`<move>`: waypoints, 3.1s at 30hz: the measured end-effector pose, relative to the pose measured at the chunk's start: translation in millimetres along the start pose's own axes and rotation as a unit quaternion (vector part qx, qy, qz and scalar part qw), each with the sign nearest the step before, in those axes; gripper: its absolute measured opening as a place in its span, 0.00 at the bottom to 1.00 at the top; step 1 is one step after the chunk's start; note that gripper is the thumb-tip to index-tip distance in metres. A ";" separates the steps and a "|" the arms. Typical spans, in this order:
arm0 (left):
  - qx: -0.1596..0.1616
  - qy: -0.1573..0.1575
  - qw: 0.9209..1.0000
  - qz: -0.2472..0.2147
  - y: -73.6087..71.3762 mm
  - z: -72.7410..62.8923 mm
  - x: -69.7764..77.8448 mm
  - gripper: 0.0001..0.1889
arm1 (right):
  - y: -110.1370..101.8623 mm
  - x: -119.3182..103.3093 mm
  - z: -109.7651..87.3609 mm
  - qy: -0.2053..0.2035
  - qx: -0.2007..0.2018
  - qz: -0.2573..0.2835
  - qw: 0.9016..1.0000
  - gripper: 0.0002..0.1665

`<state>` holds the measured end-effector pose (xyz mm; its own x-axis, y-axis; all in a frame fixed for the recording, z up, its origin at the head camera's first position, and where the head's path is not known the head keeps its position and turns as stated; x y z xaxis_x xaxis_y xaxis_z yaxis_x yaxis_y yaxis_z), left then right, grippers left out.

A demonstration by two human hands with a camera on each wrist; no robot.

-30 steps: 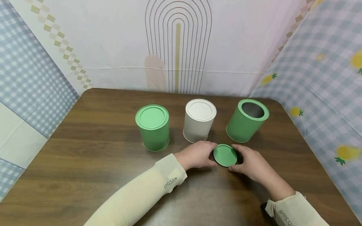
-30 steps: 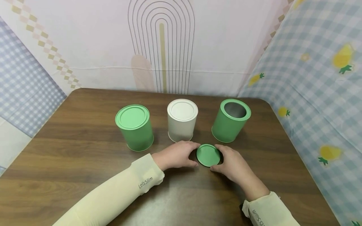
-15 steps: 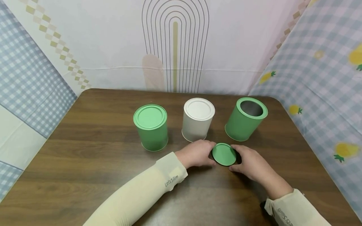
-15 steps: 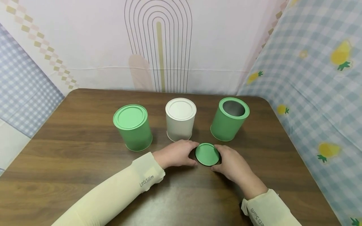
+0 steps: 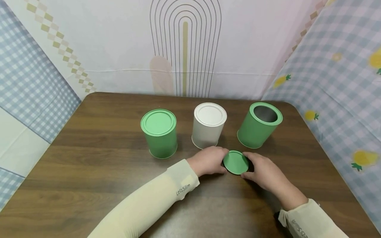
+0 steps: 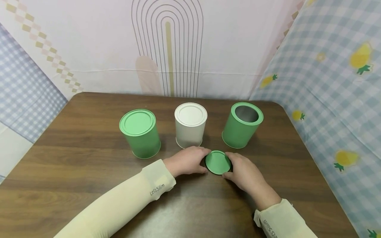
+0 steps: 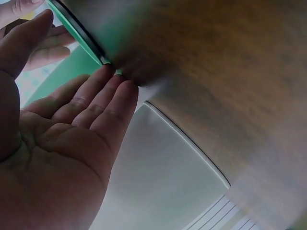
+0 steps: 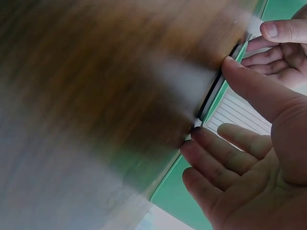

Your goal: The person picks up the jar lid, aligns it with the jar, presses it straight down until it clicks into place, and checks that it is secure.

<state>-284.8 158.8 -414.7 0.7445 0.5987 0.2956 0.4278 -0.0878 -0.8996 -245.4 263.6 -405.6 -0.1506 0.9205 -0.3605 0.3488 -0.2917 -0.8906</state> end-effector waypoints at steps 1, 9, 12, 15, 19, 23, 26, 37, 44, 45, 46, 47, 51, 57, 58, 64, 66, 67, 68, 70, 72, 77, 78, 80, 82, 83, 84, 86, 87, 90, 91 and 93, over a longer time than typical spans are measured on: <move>0.000 -0.001 1.000 -0.001 -0.3 -0.1 -0.4 0.20 | -0.4 -0.6 -0.1 -0.002 0.001 -0.001 1.000 0.40; -0.002 -0.002 1.000 -0.001 0.0 -0.2 -1.6 0.22 | -1.9 -3.3 -1.5 -0.019 0.009 0.004 1.000 0.39; 0.003 -0.005 1.000 -0.003 -1.2 -0.3 -2.3 0.21 | -2.8 -1.0 -2.5 -0.019 0.011 0.014 1.000 0.40; 0.011 -0.005 1.000 -0.009 -3.4 -1.2 -3.0 0.20 | -4.5 1.2 -3.9 -0.019 0.015 0.029 0.999 0.40; 0.028 -0.001 0.999 -0.019 -7.4 -2.8 -2.9 0.22 | -7.3 4.8 -5.9 -0.015 0.019 0.050 0.998 0.40; 0.043 -0.001 0.999 -0.017 -10.4 -4.8 -1.8 0.25 | -10.6 7.0 -7.4 -0.011 0.020 0.065 0.998 0.40; 0.055 -0.003 0.998 -0.015 -12.0 -5.7 -1.3 0.27 | -13.0 7.7 -8.3 -0.010 0.023 0.071 0.997 0.41; 0.115 -0.010 0.992 -0.052 -26.5 -14.8 -1.7 0.30 | -29.2 7.5 -15.3 -0.005 0.057 0.074 0.996 0.41; 0.145 -0.004 0.987 -0.066 -32.3 -18.4 -1.7 0.31 | -35.9 7.1 -21.1 -0.014 0.103 0.081 0.991 0.42; 0.148 -0.003 0.987 -0.068 -32.7 -18.7 -1.7 0.31 | -36.2 7.0 -21.9 -0.016 0.107 0.082 0.991 0.42; 0.150 -0.001 0.986 -0.068 -33.2 -19.3 -1.7 0.31 | -36.6 7.1 -22.7 -0.017 0.113 0.081 0.990 0.42; 0.153 0.000 0.986 -0.068 -33.9 -19.8 -1.6 0.31 | -36.9 7.0 -23.3 -0.020 0.115 0.081 0.990 0.42; 0.162 0.005 0.984 -0.071 -38.1 -21.4 -0.3 0.32 | -38.9 6.1 -25.4 -0.026 0.123 0.077 0.989 0.43; 0.171 0.011 0.982 -0.077 -45.1 -23.7 2.7 0.33 | -45.2 4.8 -29.2 -0.035 0.146 0.071 0.986 0.42; 0.173 0.012 0.982 -0.077 -46.1 -24.1 3.2 0.33 | -46.5 4.5 -29.9 -0.037 0.151 0.069 0.985 0.42; 0.187 0.025 0.978 -0.086 -52.9 -26.4 5.3 0.33 | -54.8 2.9 -33.6 -0.046 0.176 0.070 0.981 0.41; 0.190 0.027 0.977 -0.089 -55.0 -26.6 5.2 0.33 | -56.6 3.2 -34.2 -0.046 0.180 0.074 0.980 0.41; 0.191 0.028 0.977 -0.090 -55.9 -26.6 5.1 0.33 | -57.3 3.4 -34.4 -0.045 0.182 0.075 0.979 0.41; 0.191 0.028 0.977 -0.091 -56.6 -26.3 5.0 0.33 | -57.7 3.8 -34.4 -0.044 0.184 0.076 0.979 0.42; 0.191 0.027 0.977 -0.090 -58.0 -25.8 5.0 0.33 | -58.4 4.5 -34.6 -0.042 0.186 0.077 0.979 0.42; 0.191 0.029 0.977 -0.089 -59.3 -25.7 5.6 0.34 | -59.0 4.9 -35.0 -0.041 0.188 0.077 0.978 0.41; 0.198 0.035 0.976 -0.084 -63.1 -25.2 8.1 0.33 | -62.5 4.7 -37.8 -0.045 0.197 0.080 0.976 0.41; 0.200 0.037 0.975 -0.084 -63.9 -25.1 8.9 0.33 | -63.7 4.4 -38.7 -0.047 0.200 0.079 0.975 0.41; 0.204 0.040 0.975 -0.083 -65.9 -25.3 10.4 0.33 | -66.4 4.0 -40.8 -0.049 0.207 0.077 0.974 0.42; 0.207 0.042 0.974 -0.082 -68.2 -25.7 12.1 0.33 | -69.6 2.9 -42.9 -0.051 0.214 0.073 0.973 0.42; 0.209 0.044 0.973 -0.082 -69.5 -25.8 12.9 0.33 | -71.5 2.3 -44.1 -0.053 0.218 0.072 0.972 0.42; 0.211 0.045 0.973 -0.082 -70.9 -26.0 13.7 0.34 | -73.4 1.7 -45.0 -0.053 0.223 0.071 0.971 0.42; 0.214 0.047 0.972 -0.081 -73.9 -26.5 15.1 0.34 | -77.0 1.0 -46.6 -0.052 0.230 0.074 0.969 0.42; 0.215 0.047 0.972 -0.081 -75.4 -26.8 15.5 0.34 | -78.5 0.4 -47.0 -0.053 0.232 0.075 0.968 0.42; 0.216 0.044 0.972 -0.080 -79.0 -27.2 15.6 0.34 | -81.5 -0.2 -47.0 -0.052 0.235 0.079 0.967 0.42; 0.216 0.042 0.972 -0.080 -80.3 -27.3 15.2 0.34 | -82.4 -0.6 -46.6 -0.052 0.235 0.080 0.967 0.42; 0.212 0.040 0.973 -0.082 -82.2 -26.7 15.2 0.34 | -84.0 -0.7 -46.4 -0.053 0.238 0.080 0.966 0.42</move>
<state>-295.0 153.9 -327.7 0.7283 0.5117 0.4558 0.3072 0.3507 -0.8847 -231.7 299.6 -317.7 -0.2325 0.8297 -0.5075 -0.0868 -0.5374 -0.8388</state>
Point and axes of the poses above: each hand's wrist, its own z-axis towards the middle knuckle, its own y-axis out of the palm, x = y × z, the point moved 10 cm from there along z, towards the middle knuckle, and after that the axes turned 15 degrees about -x, right-handed, at the moved point
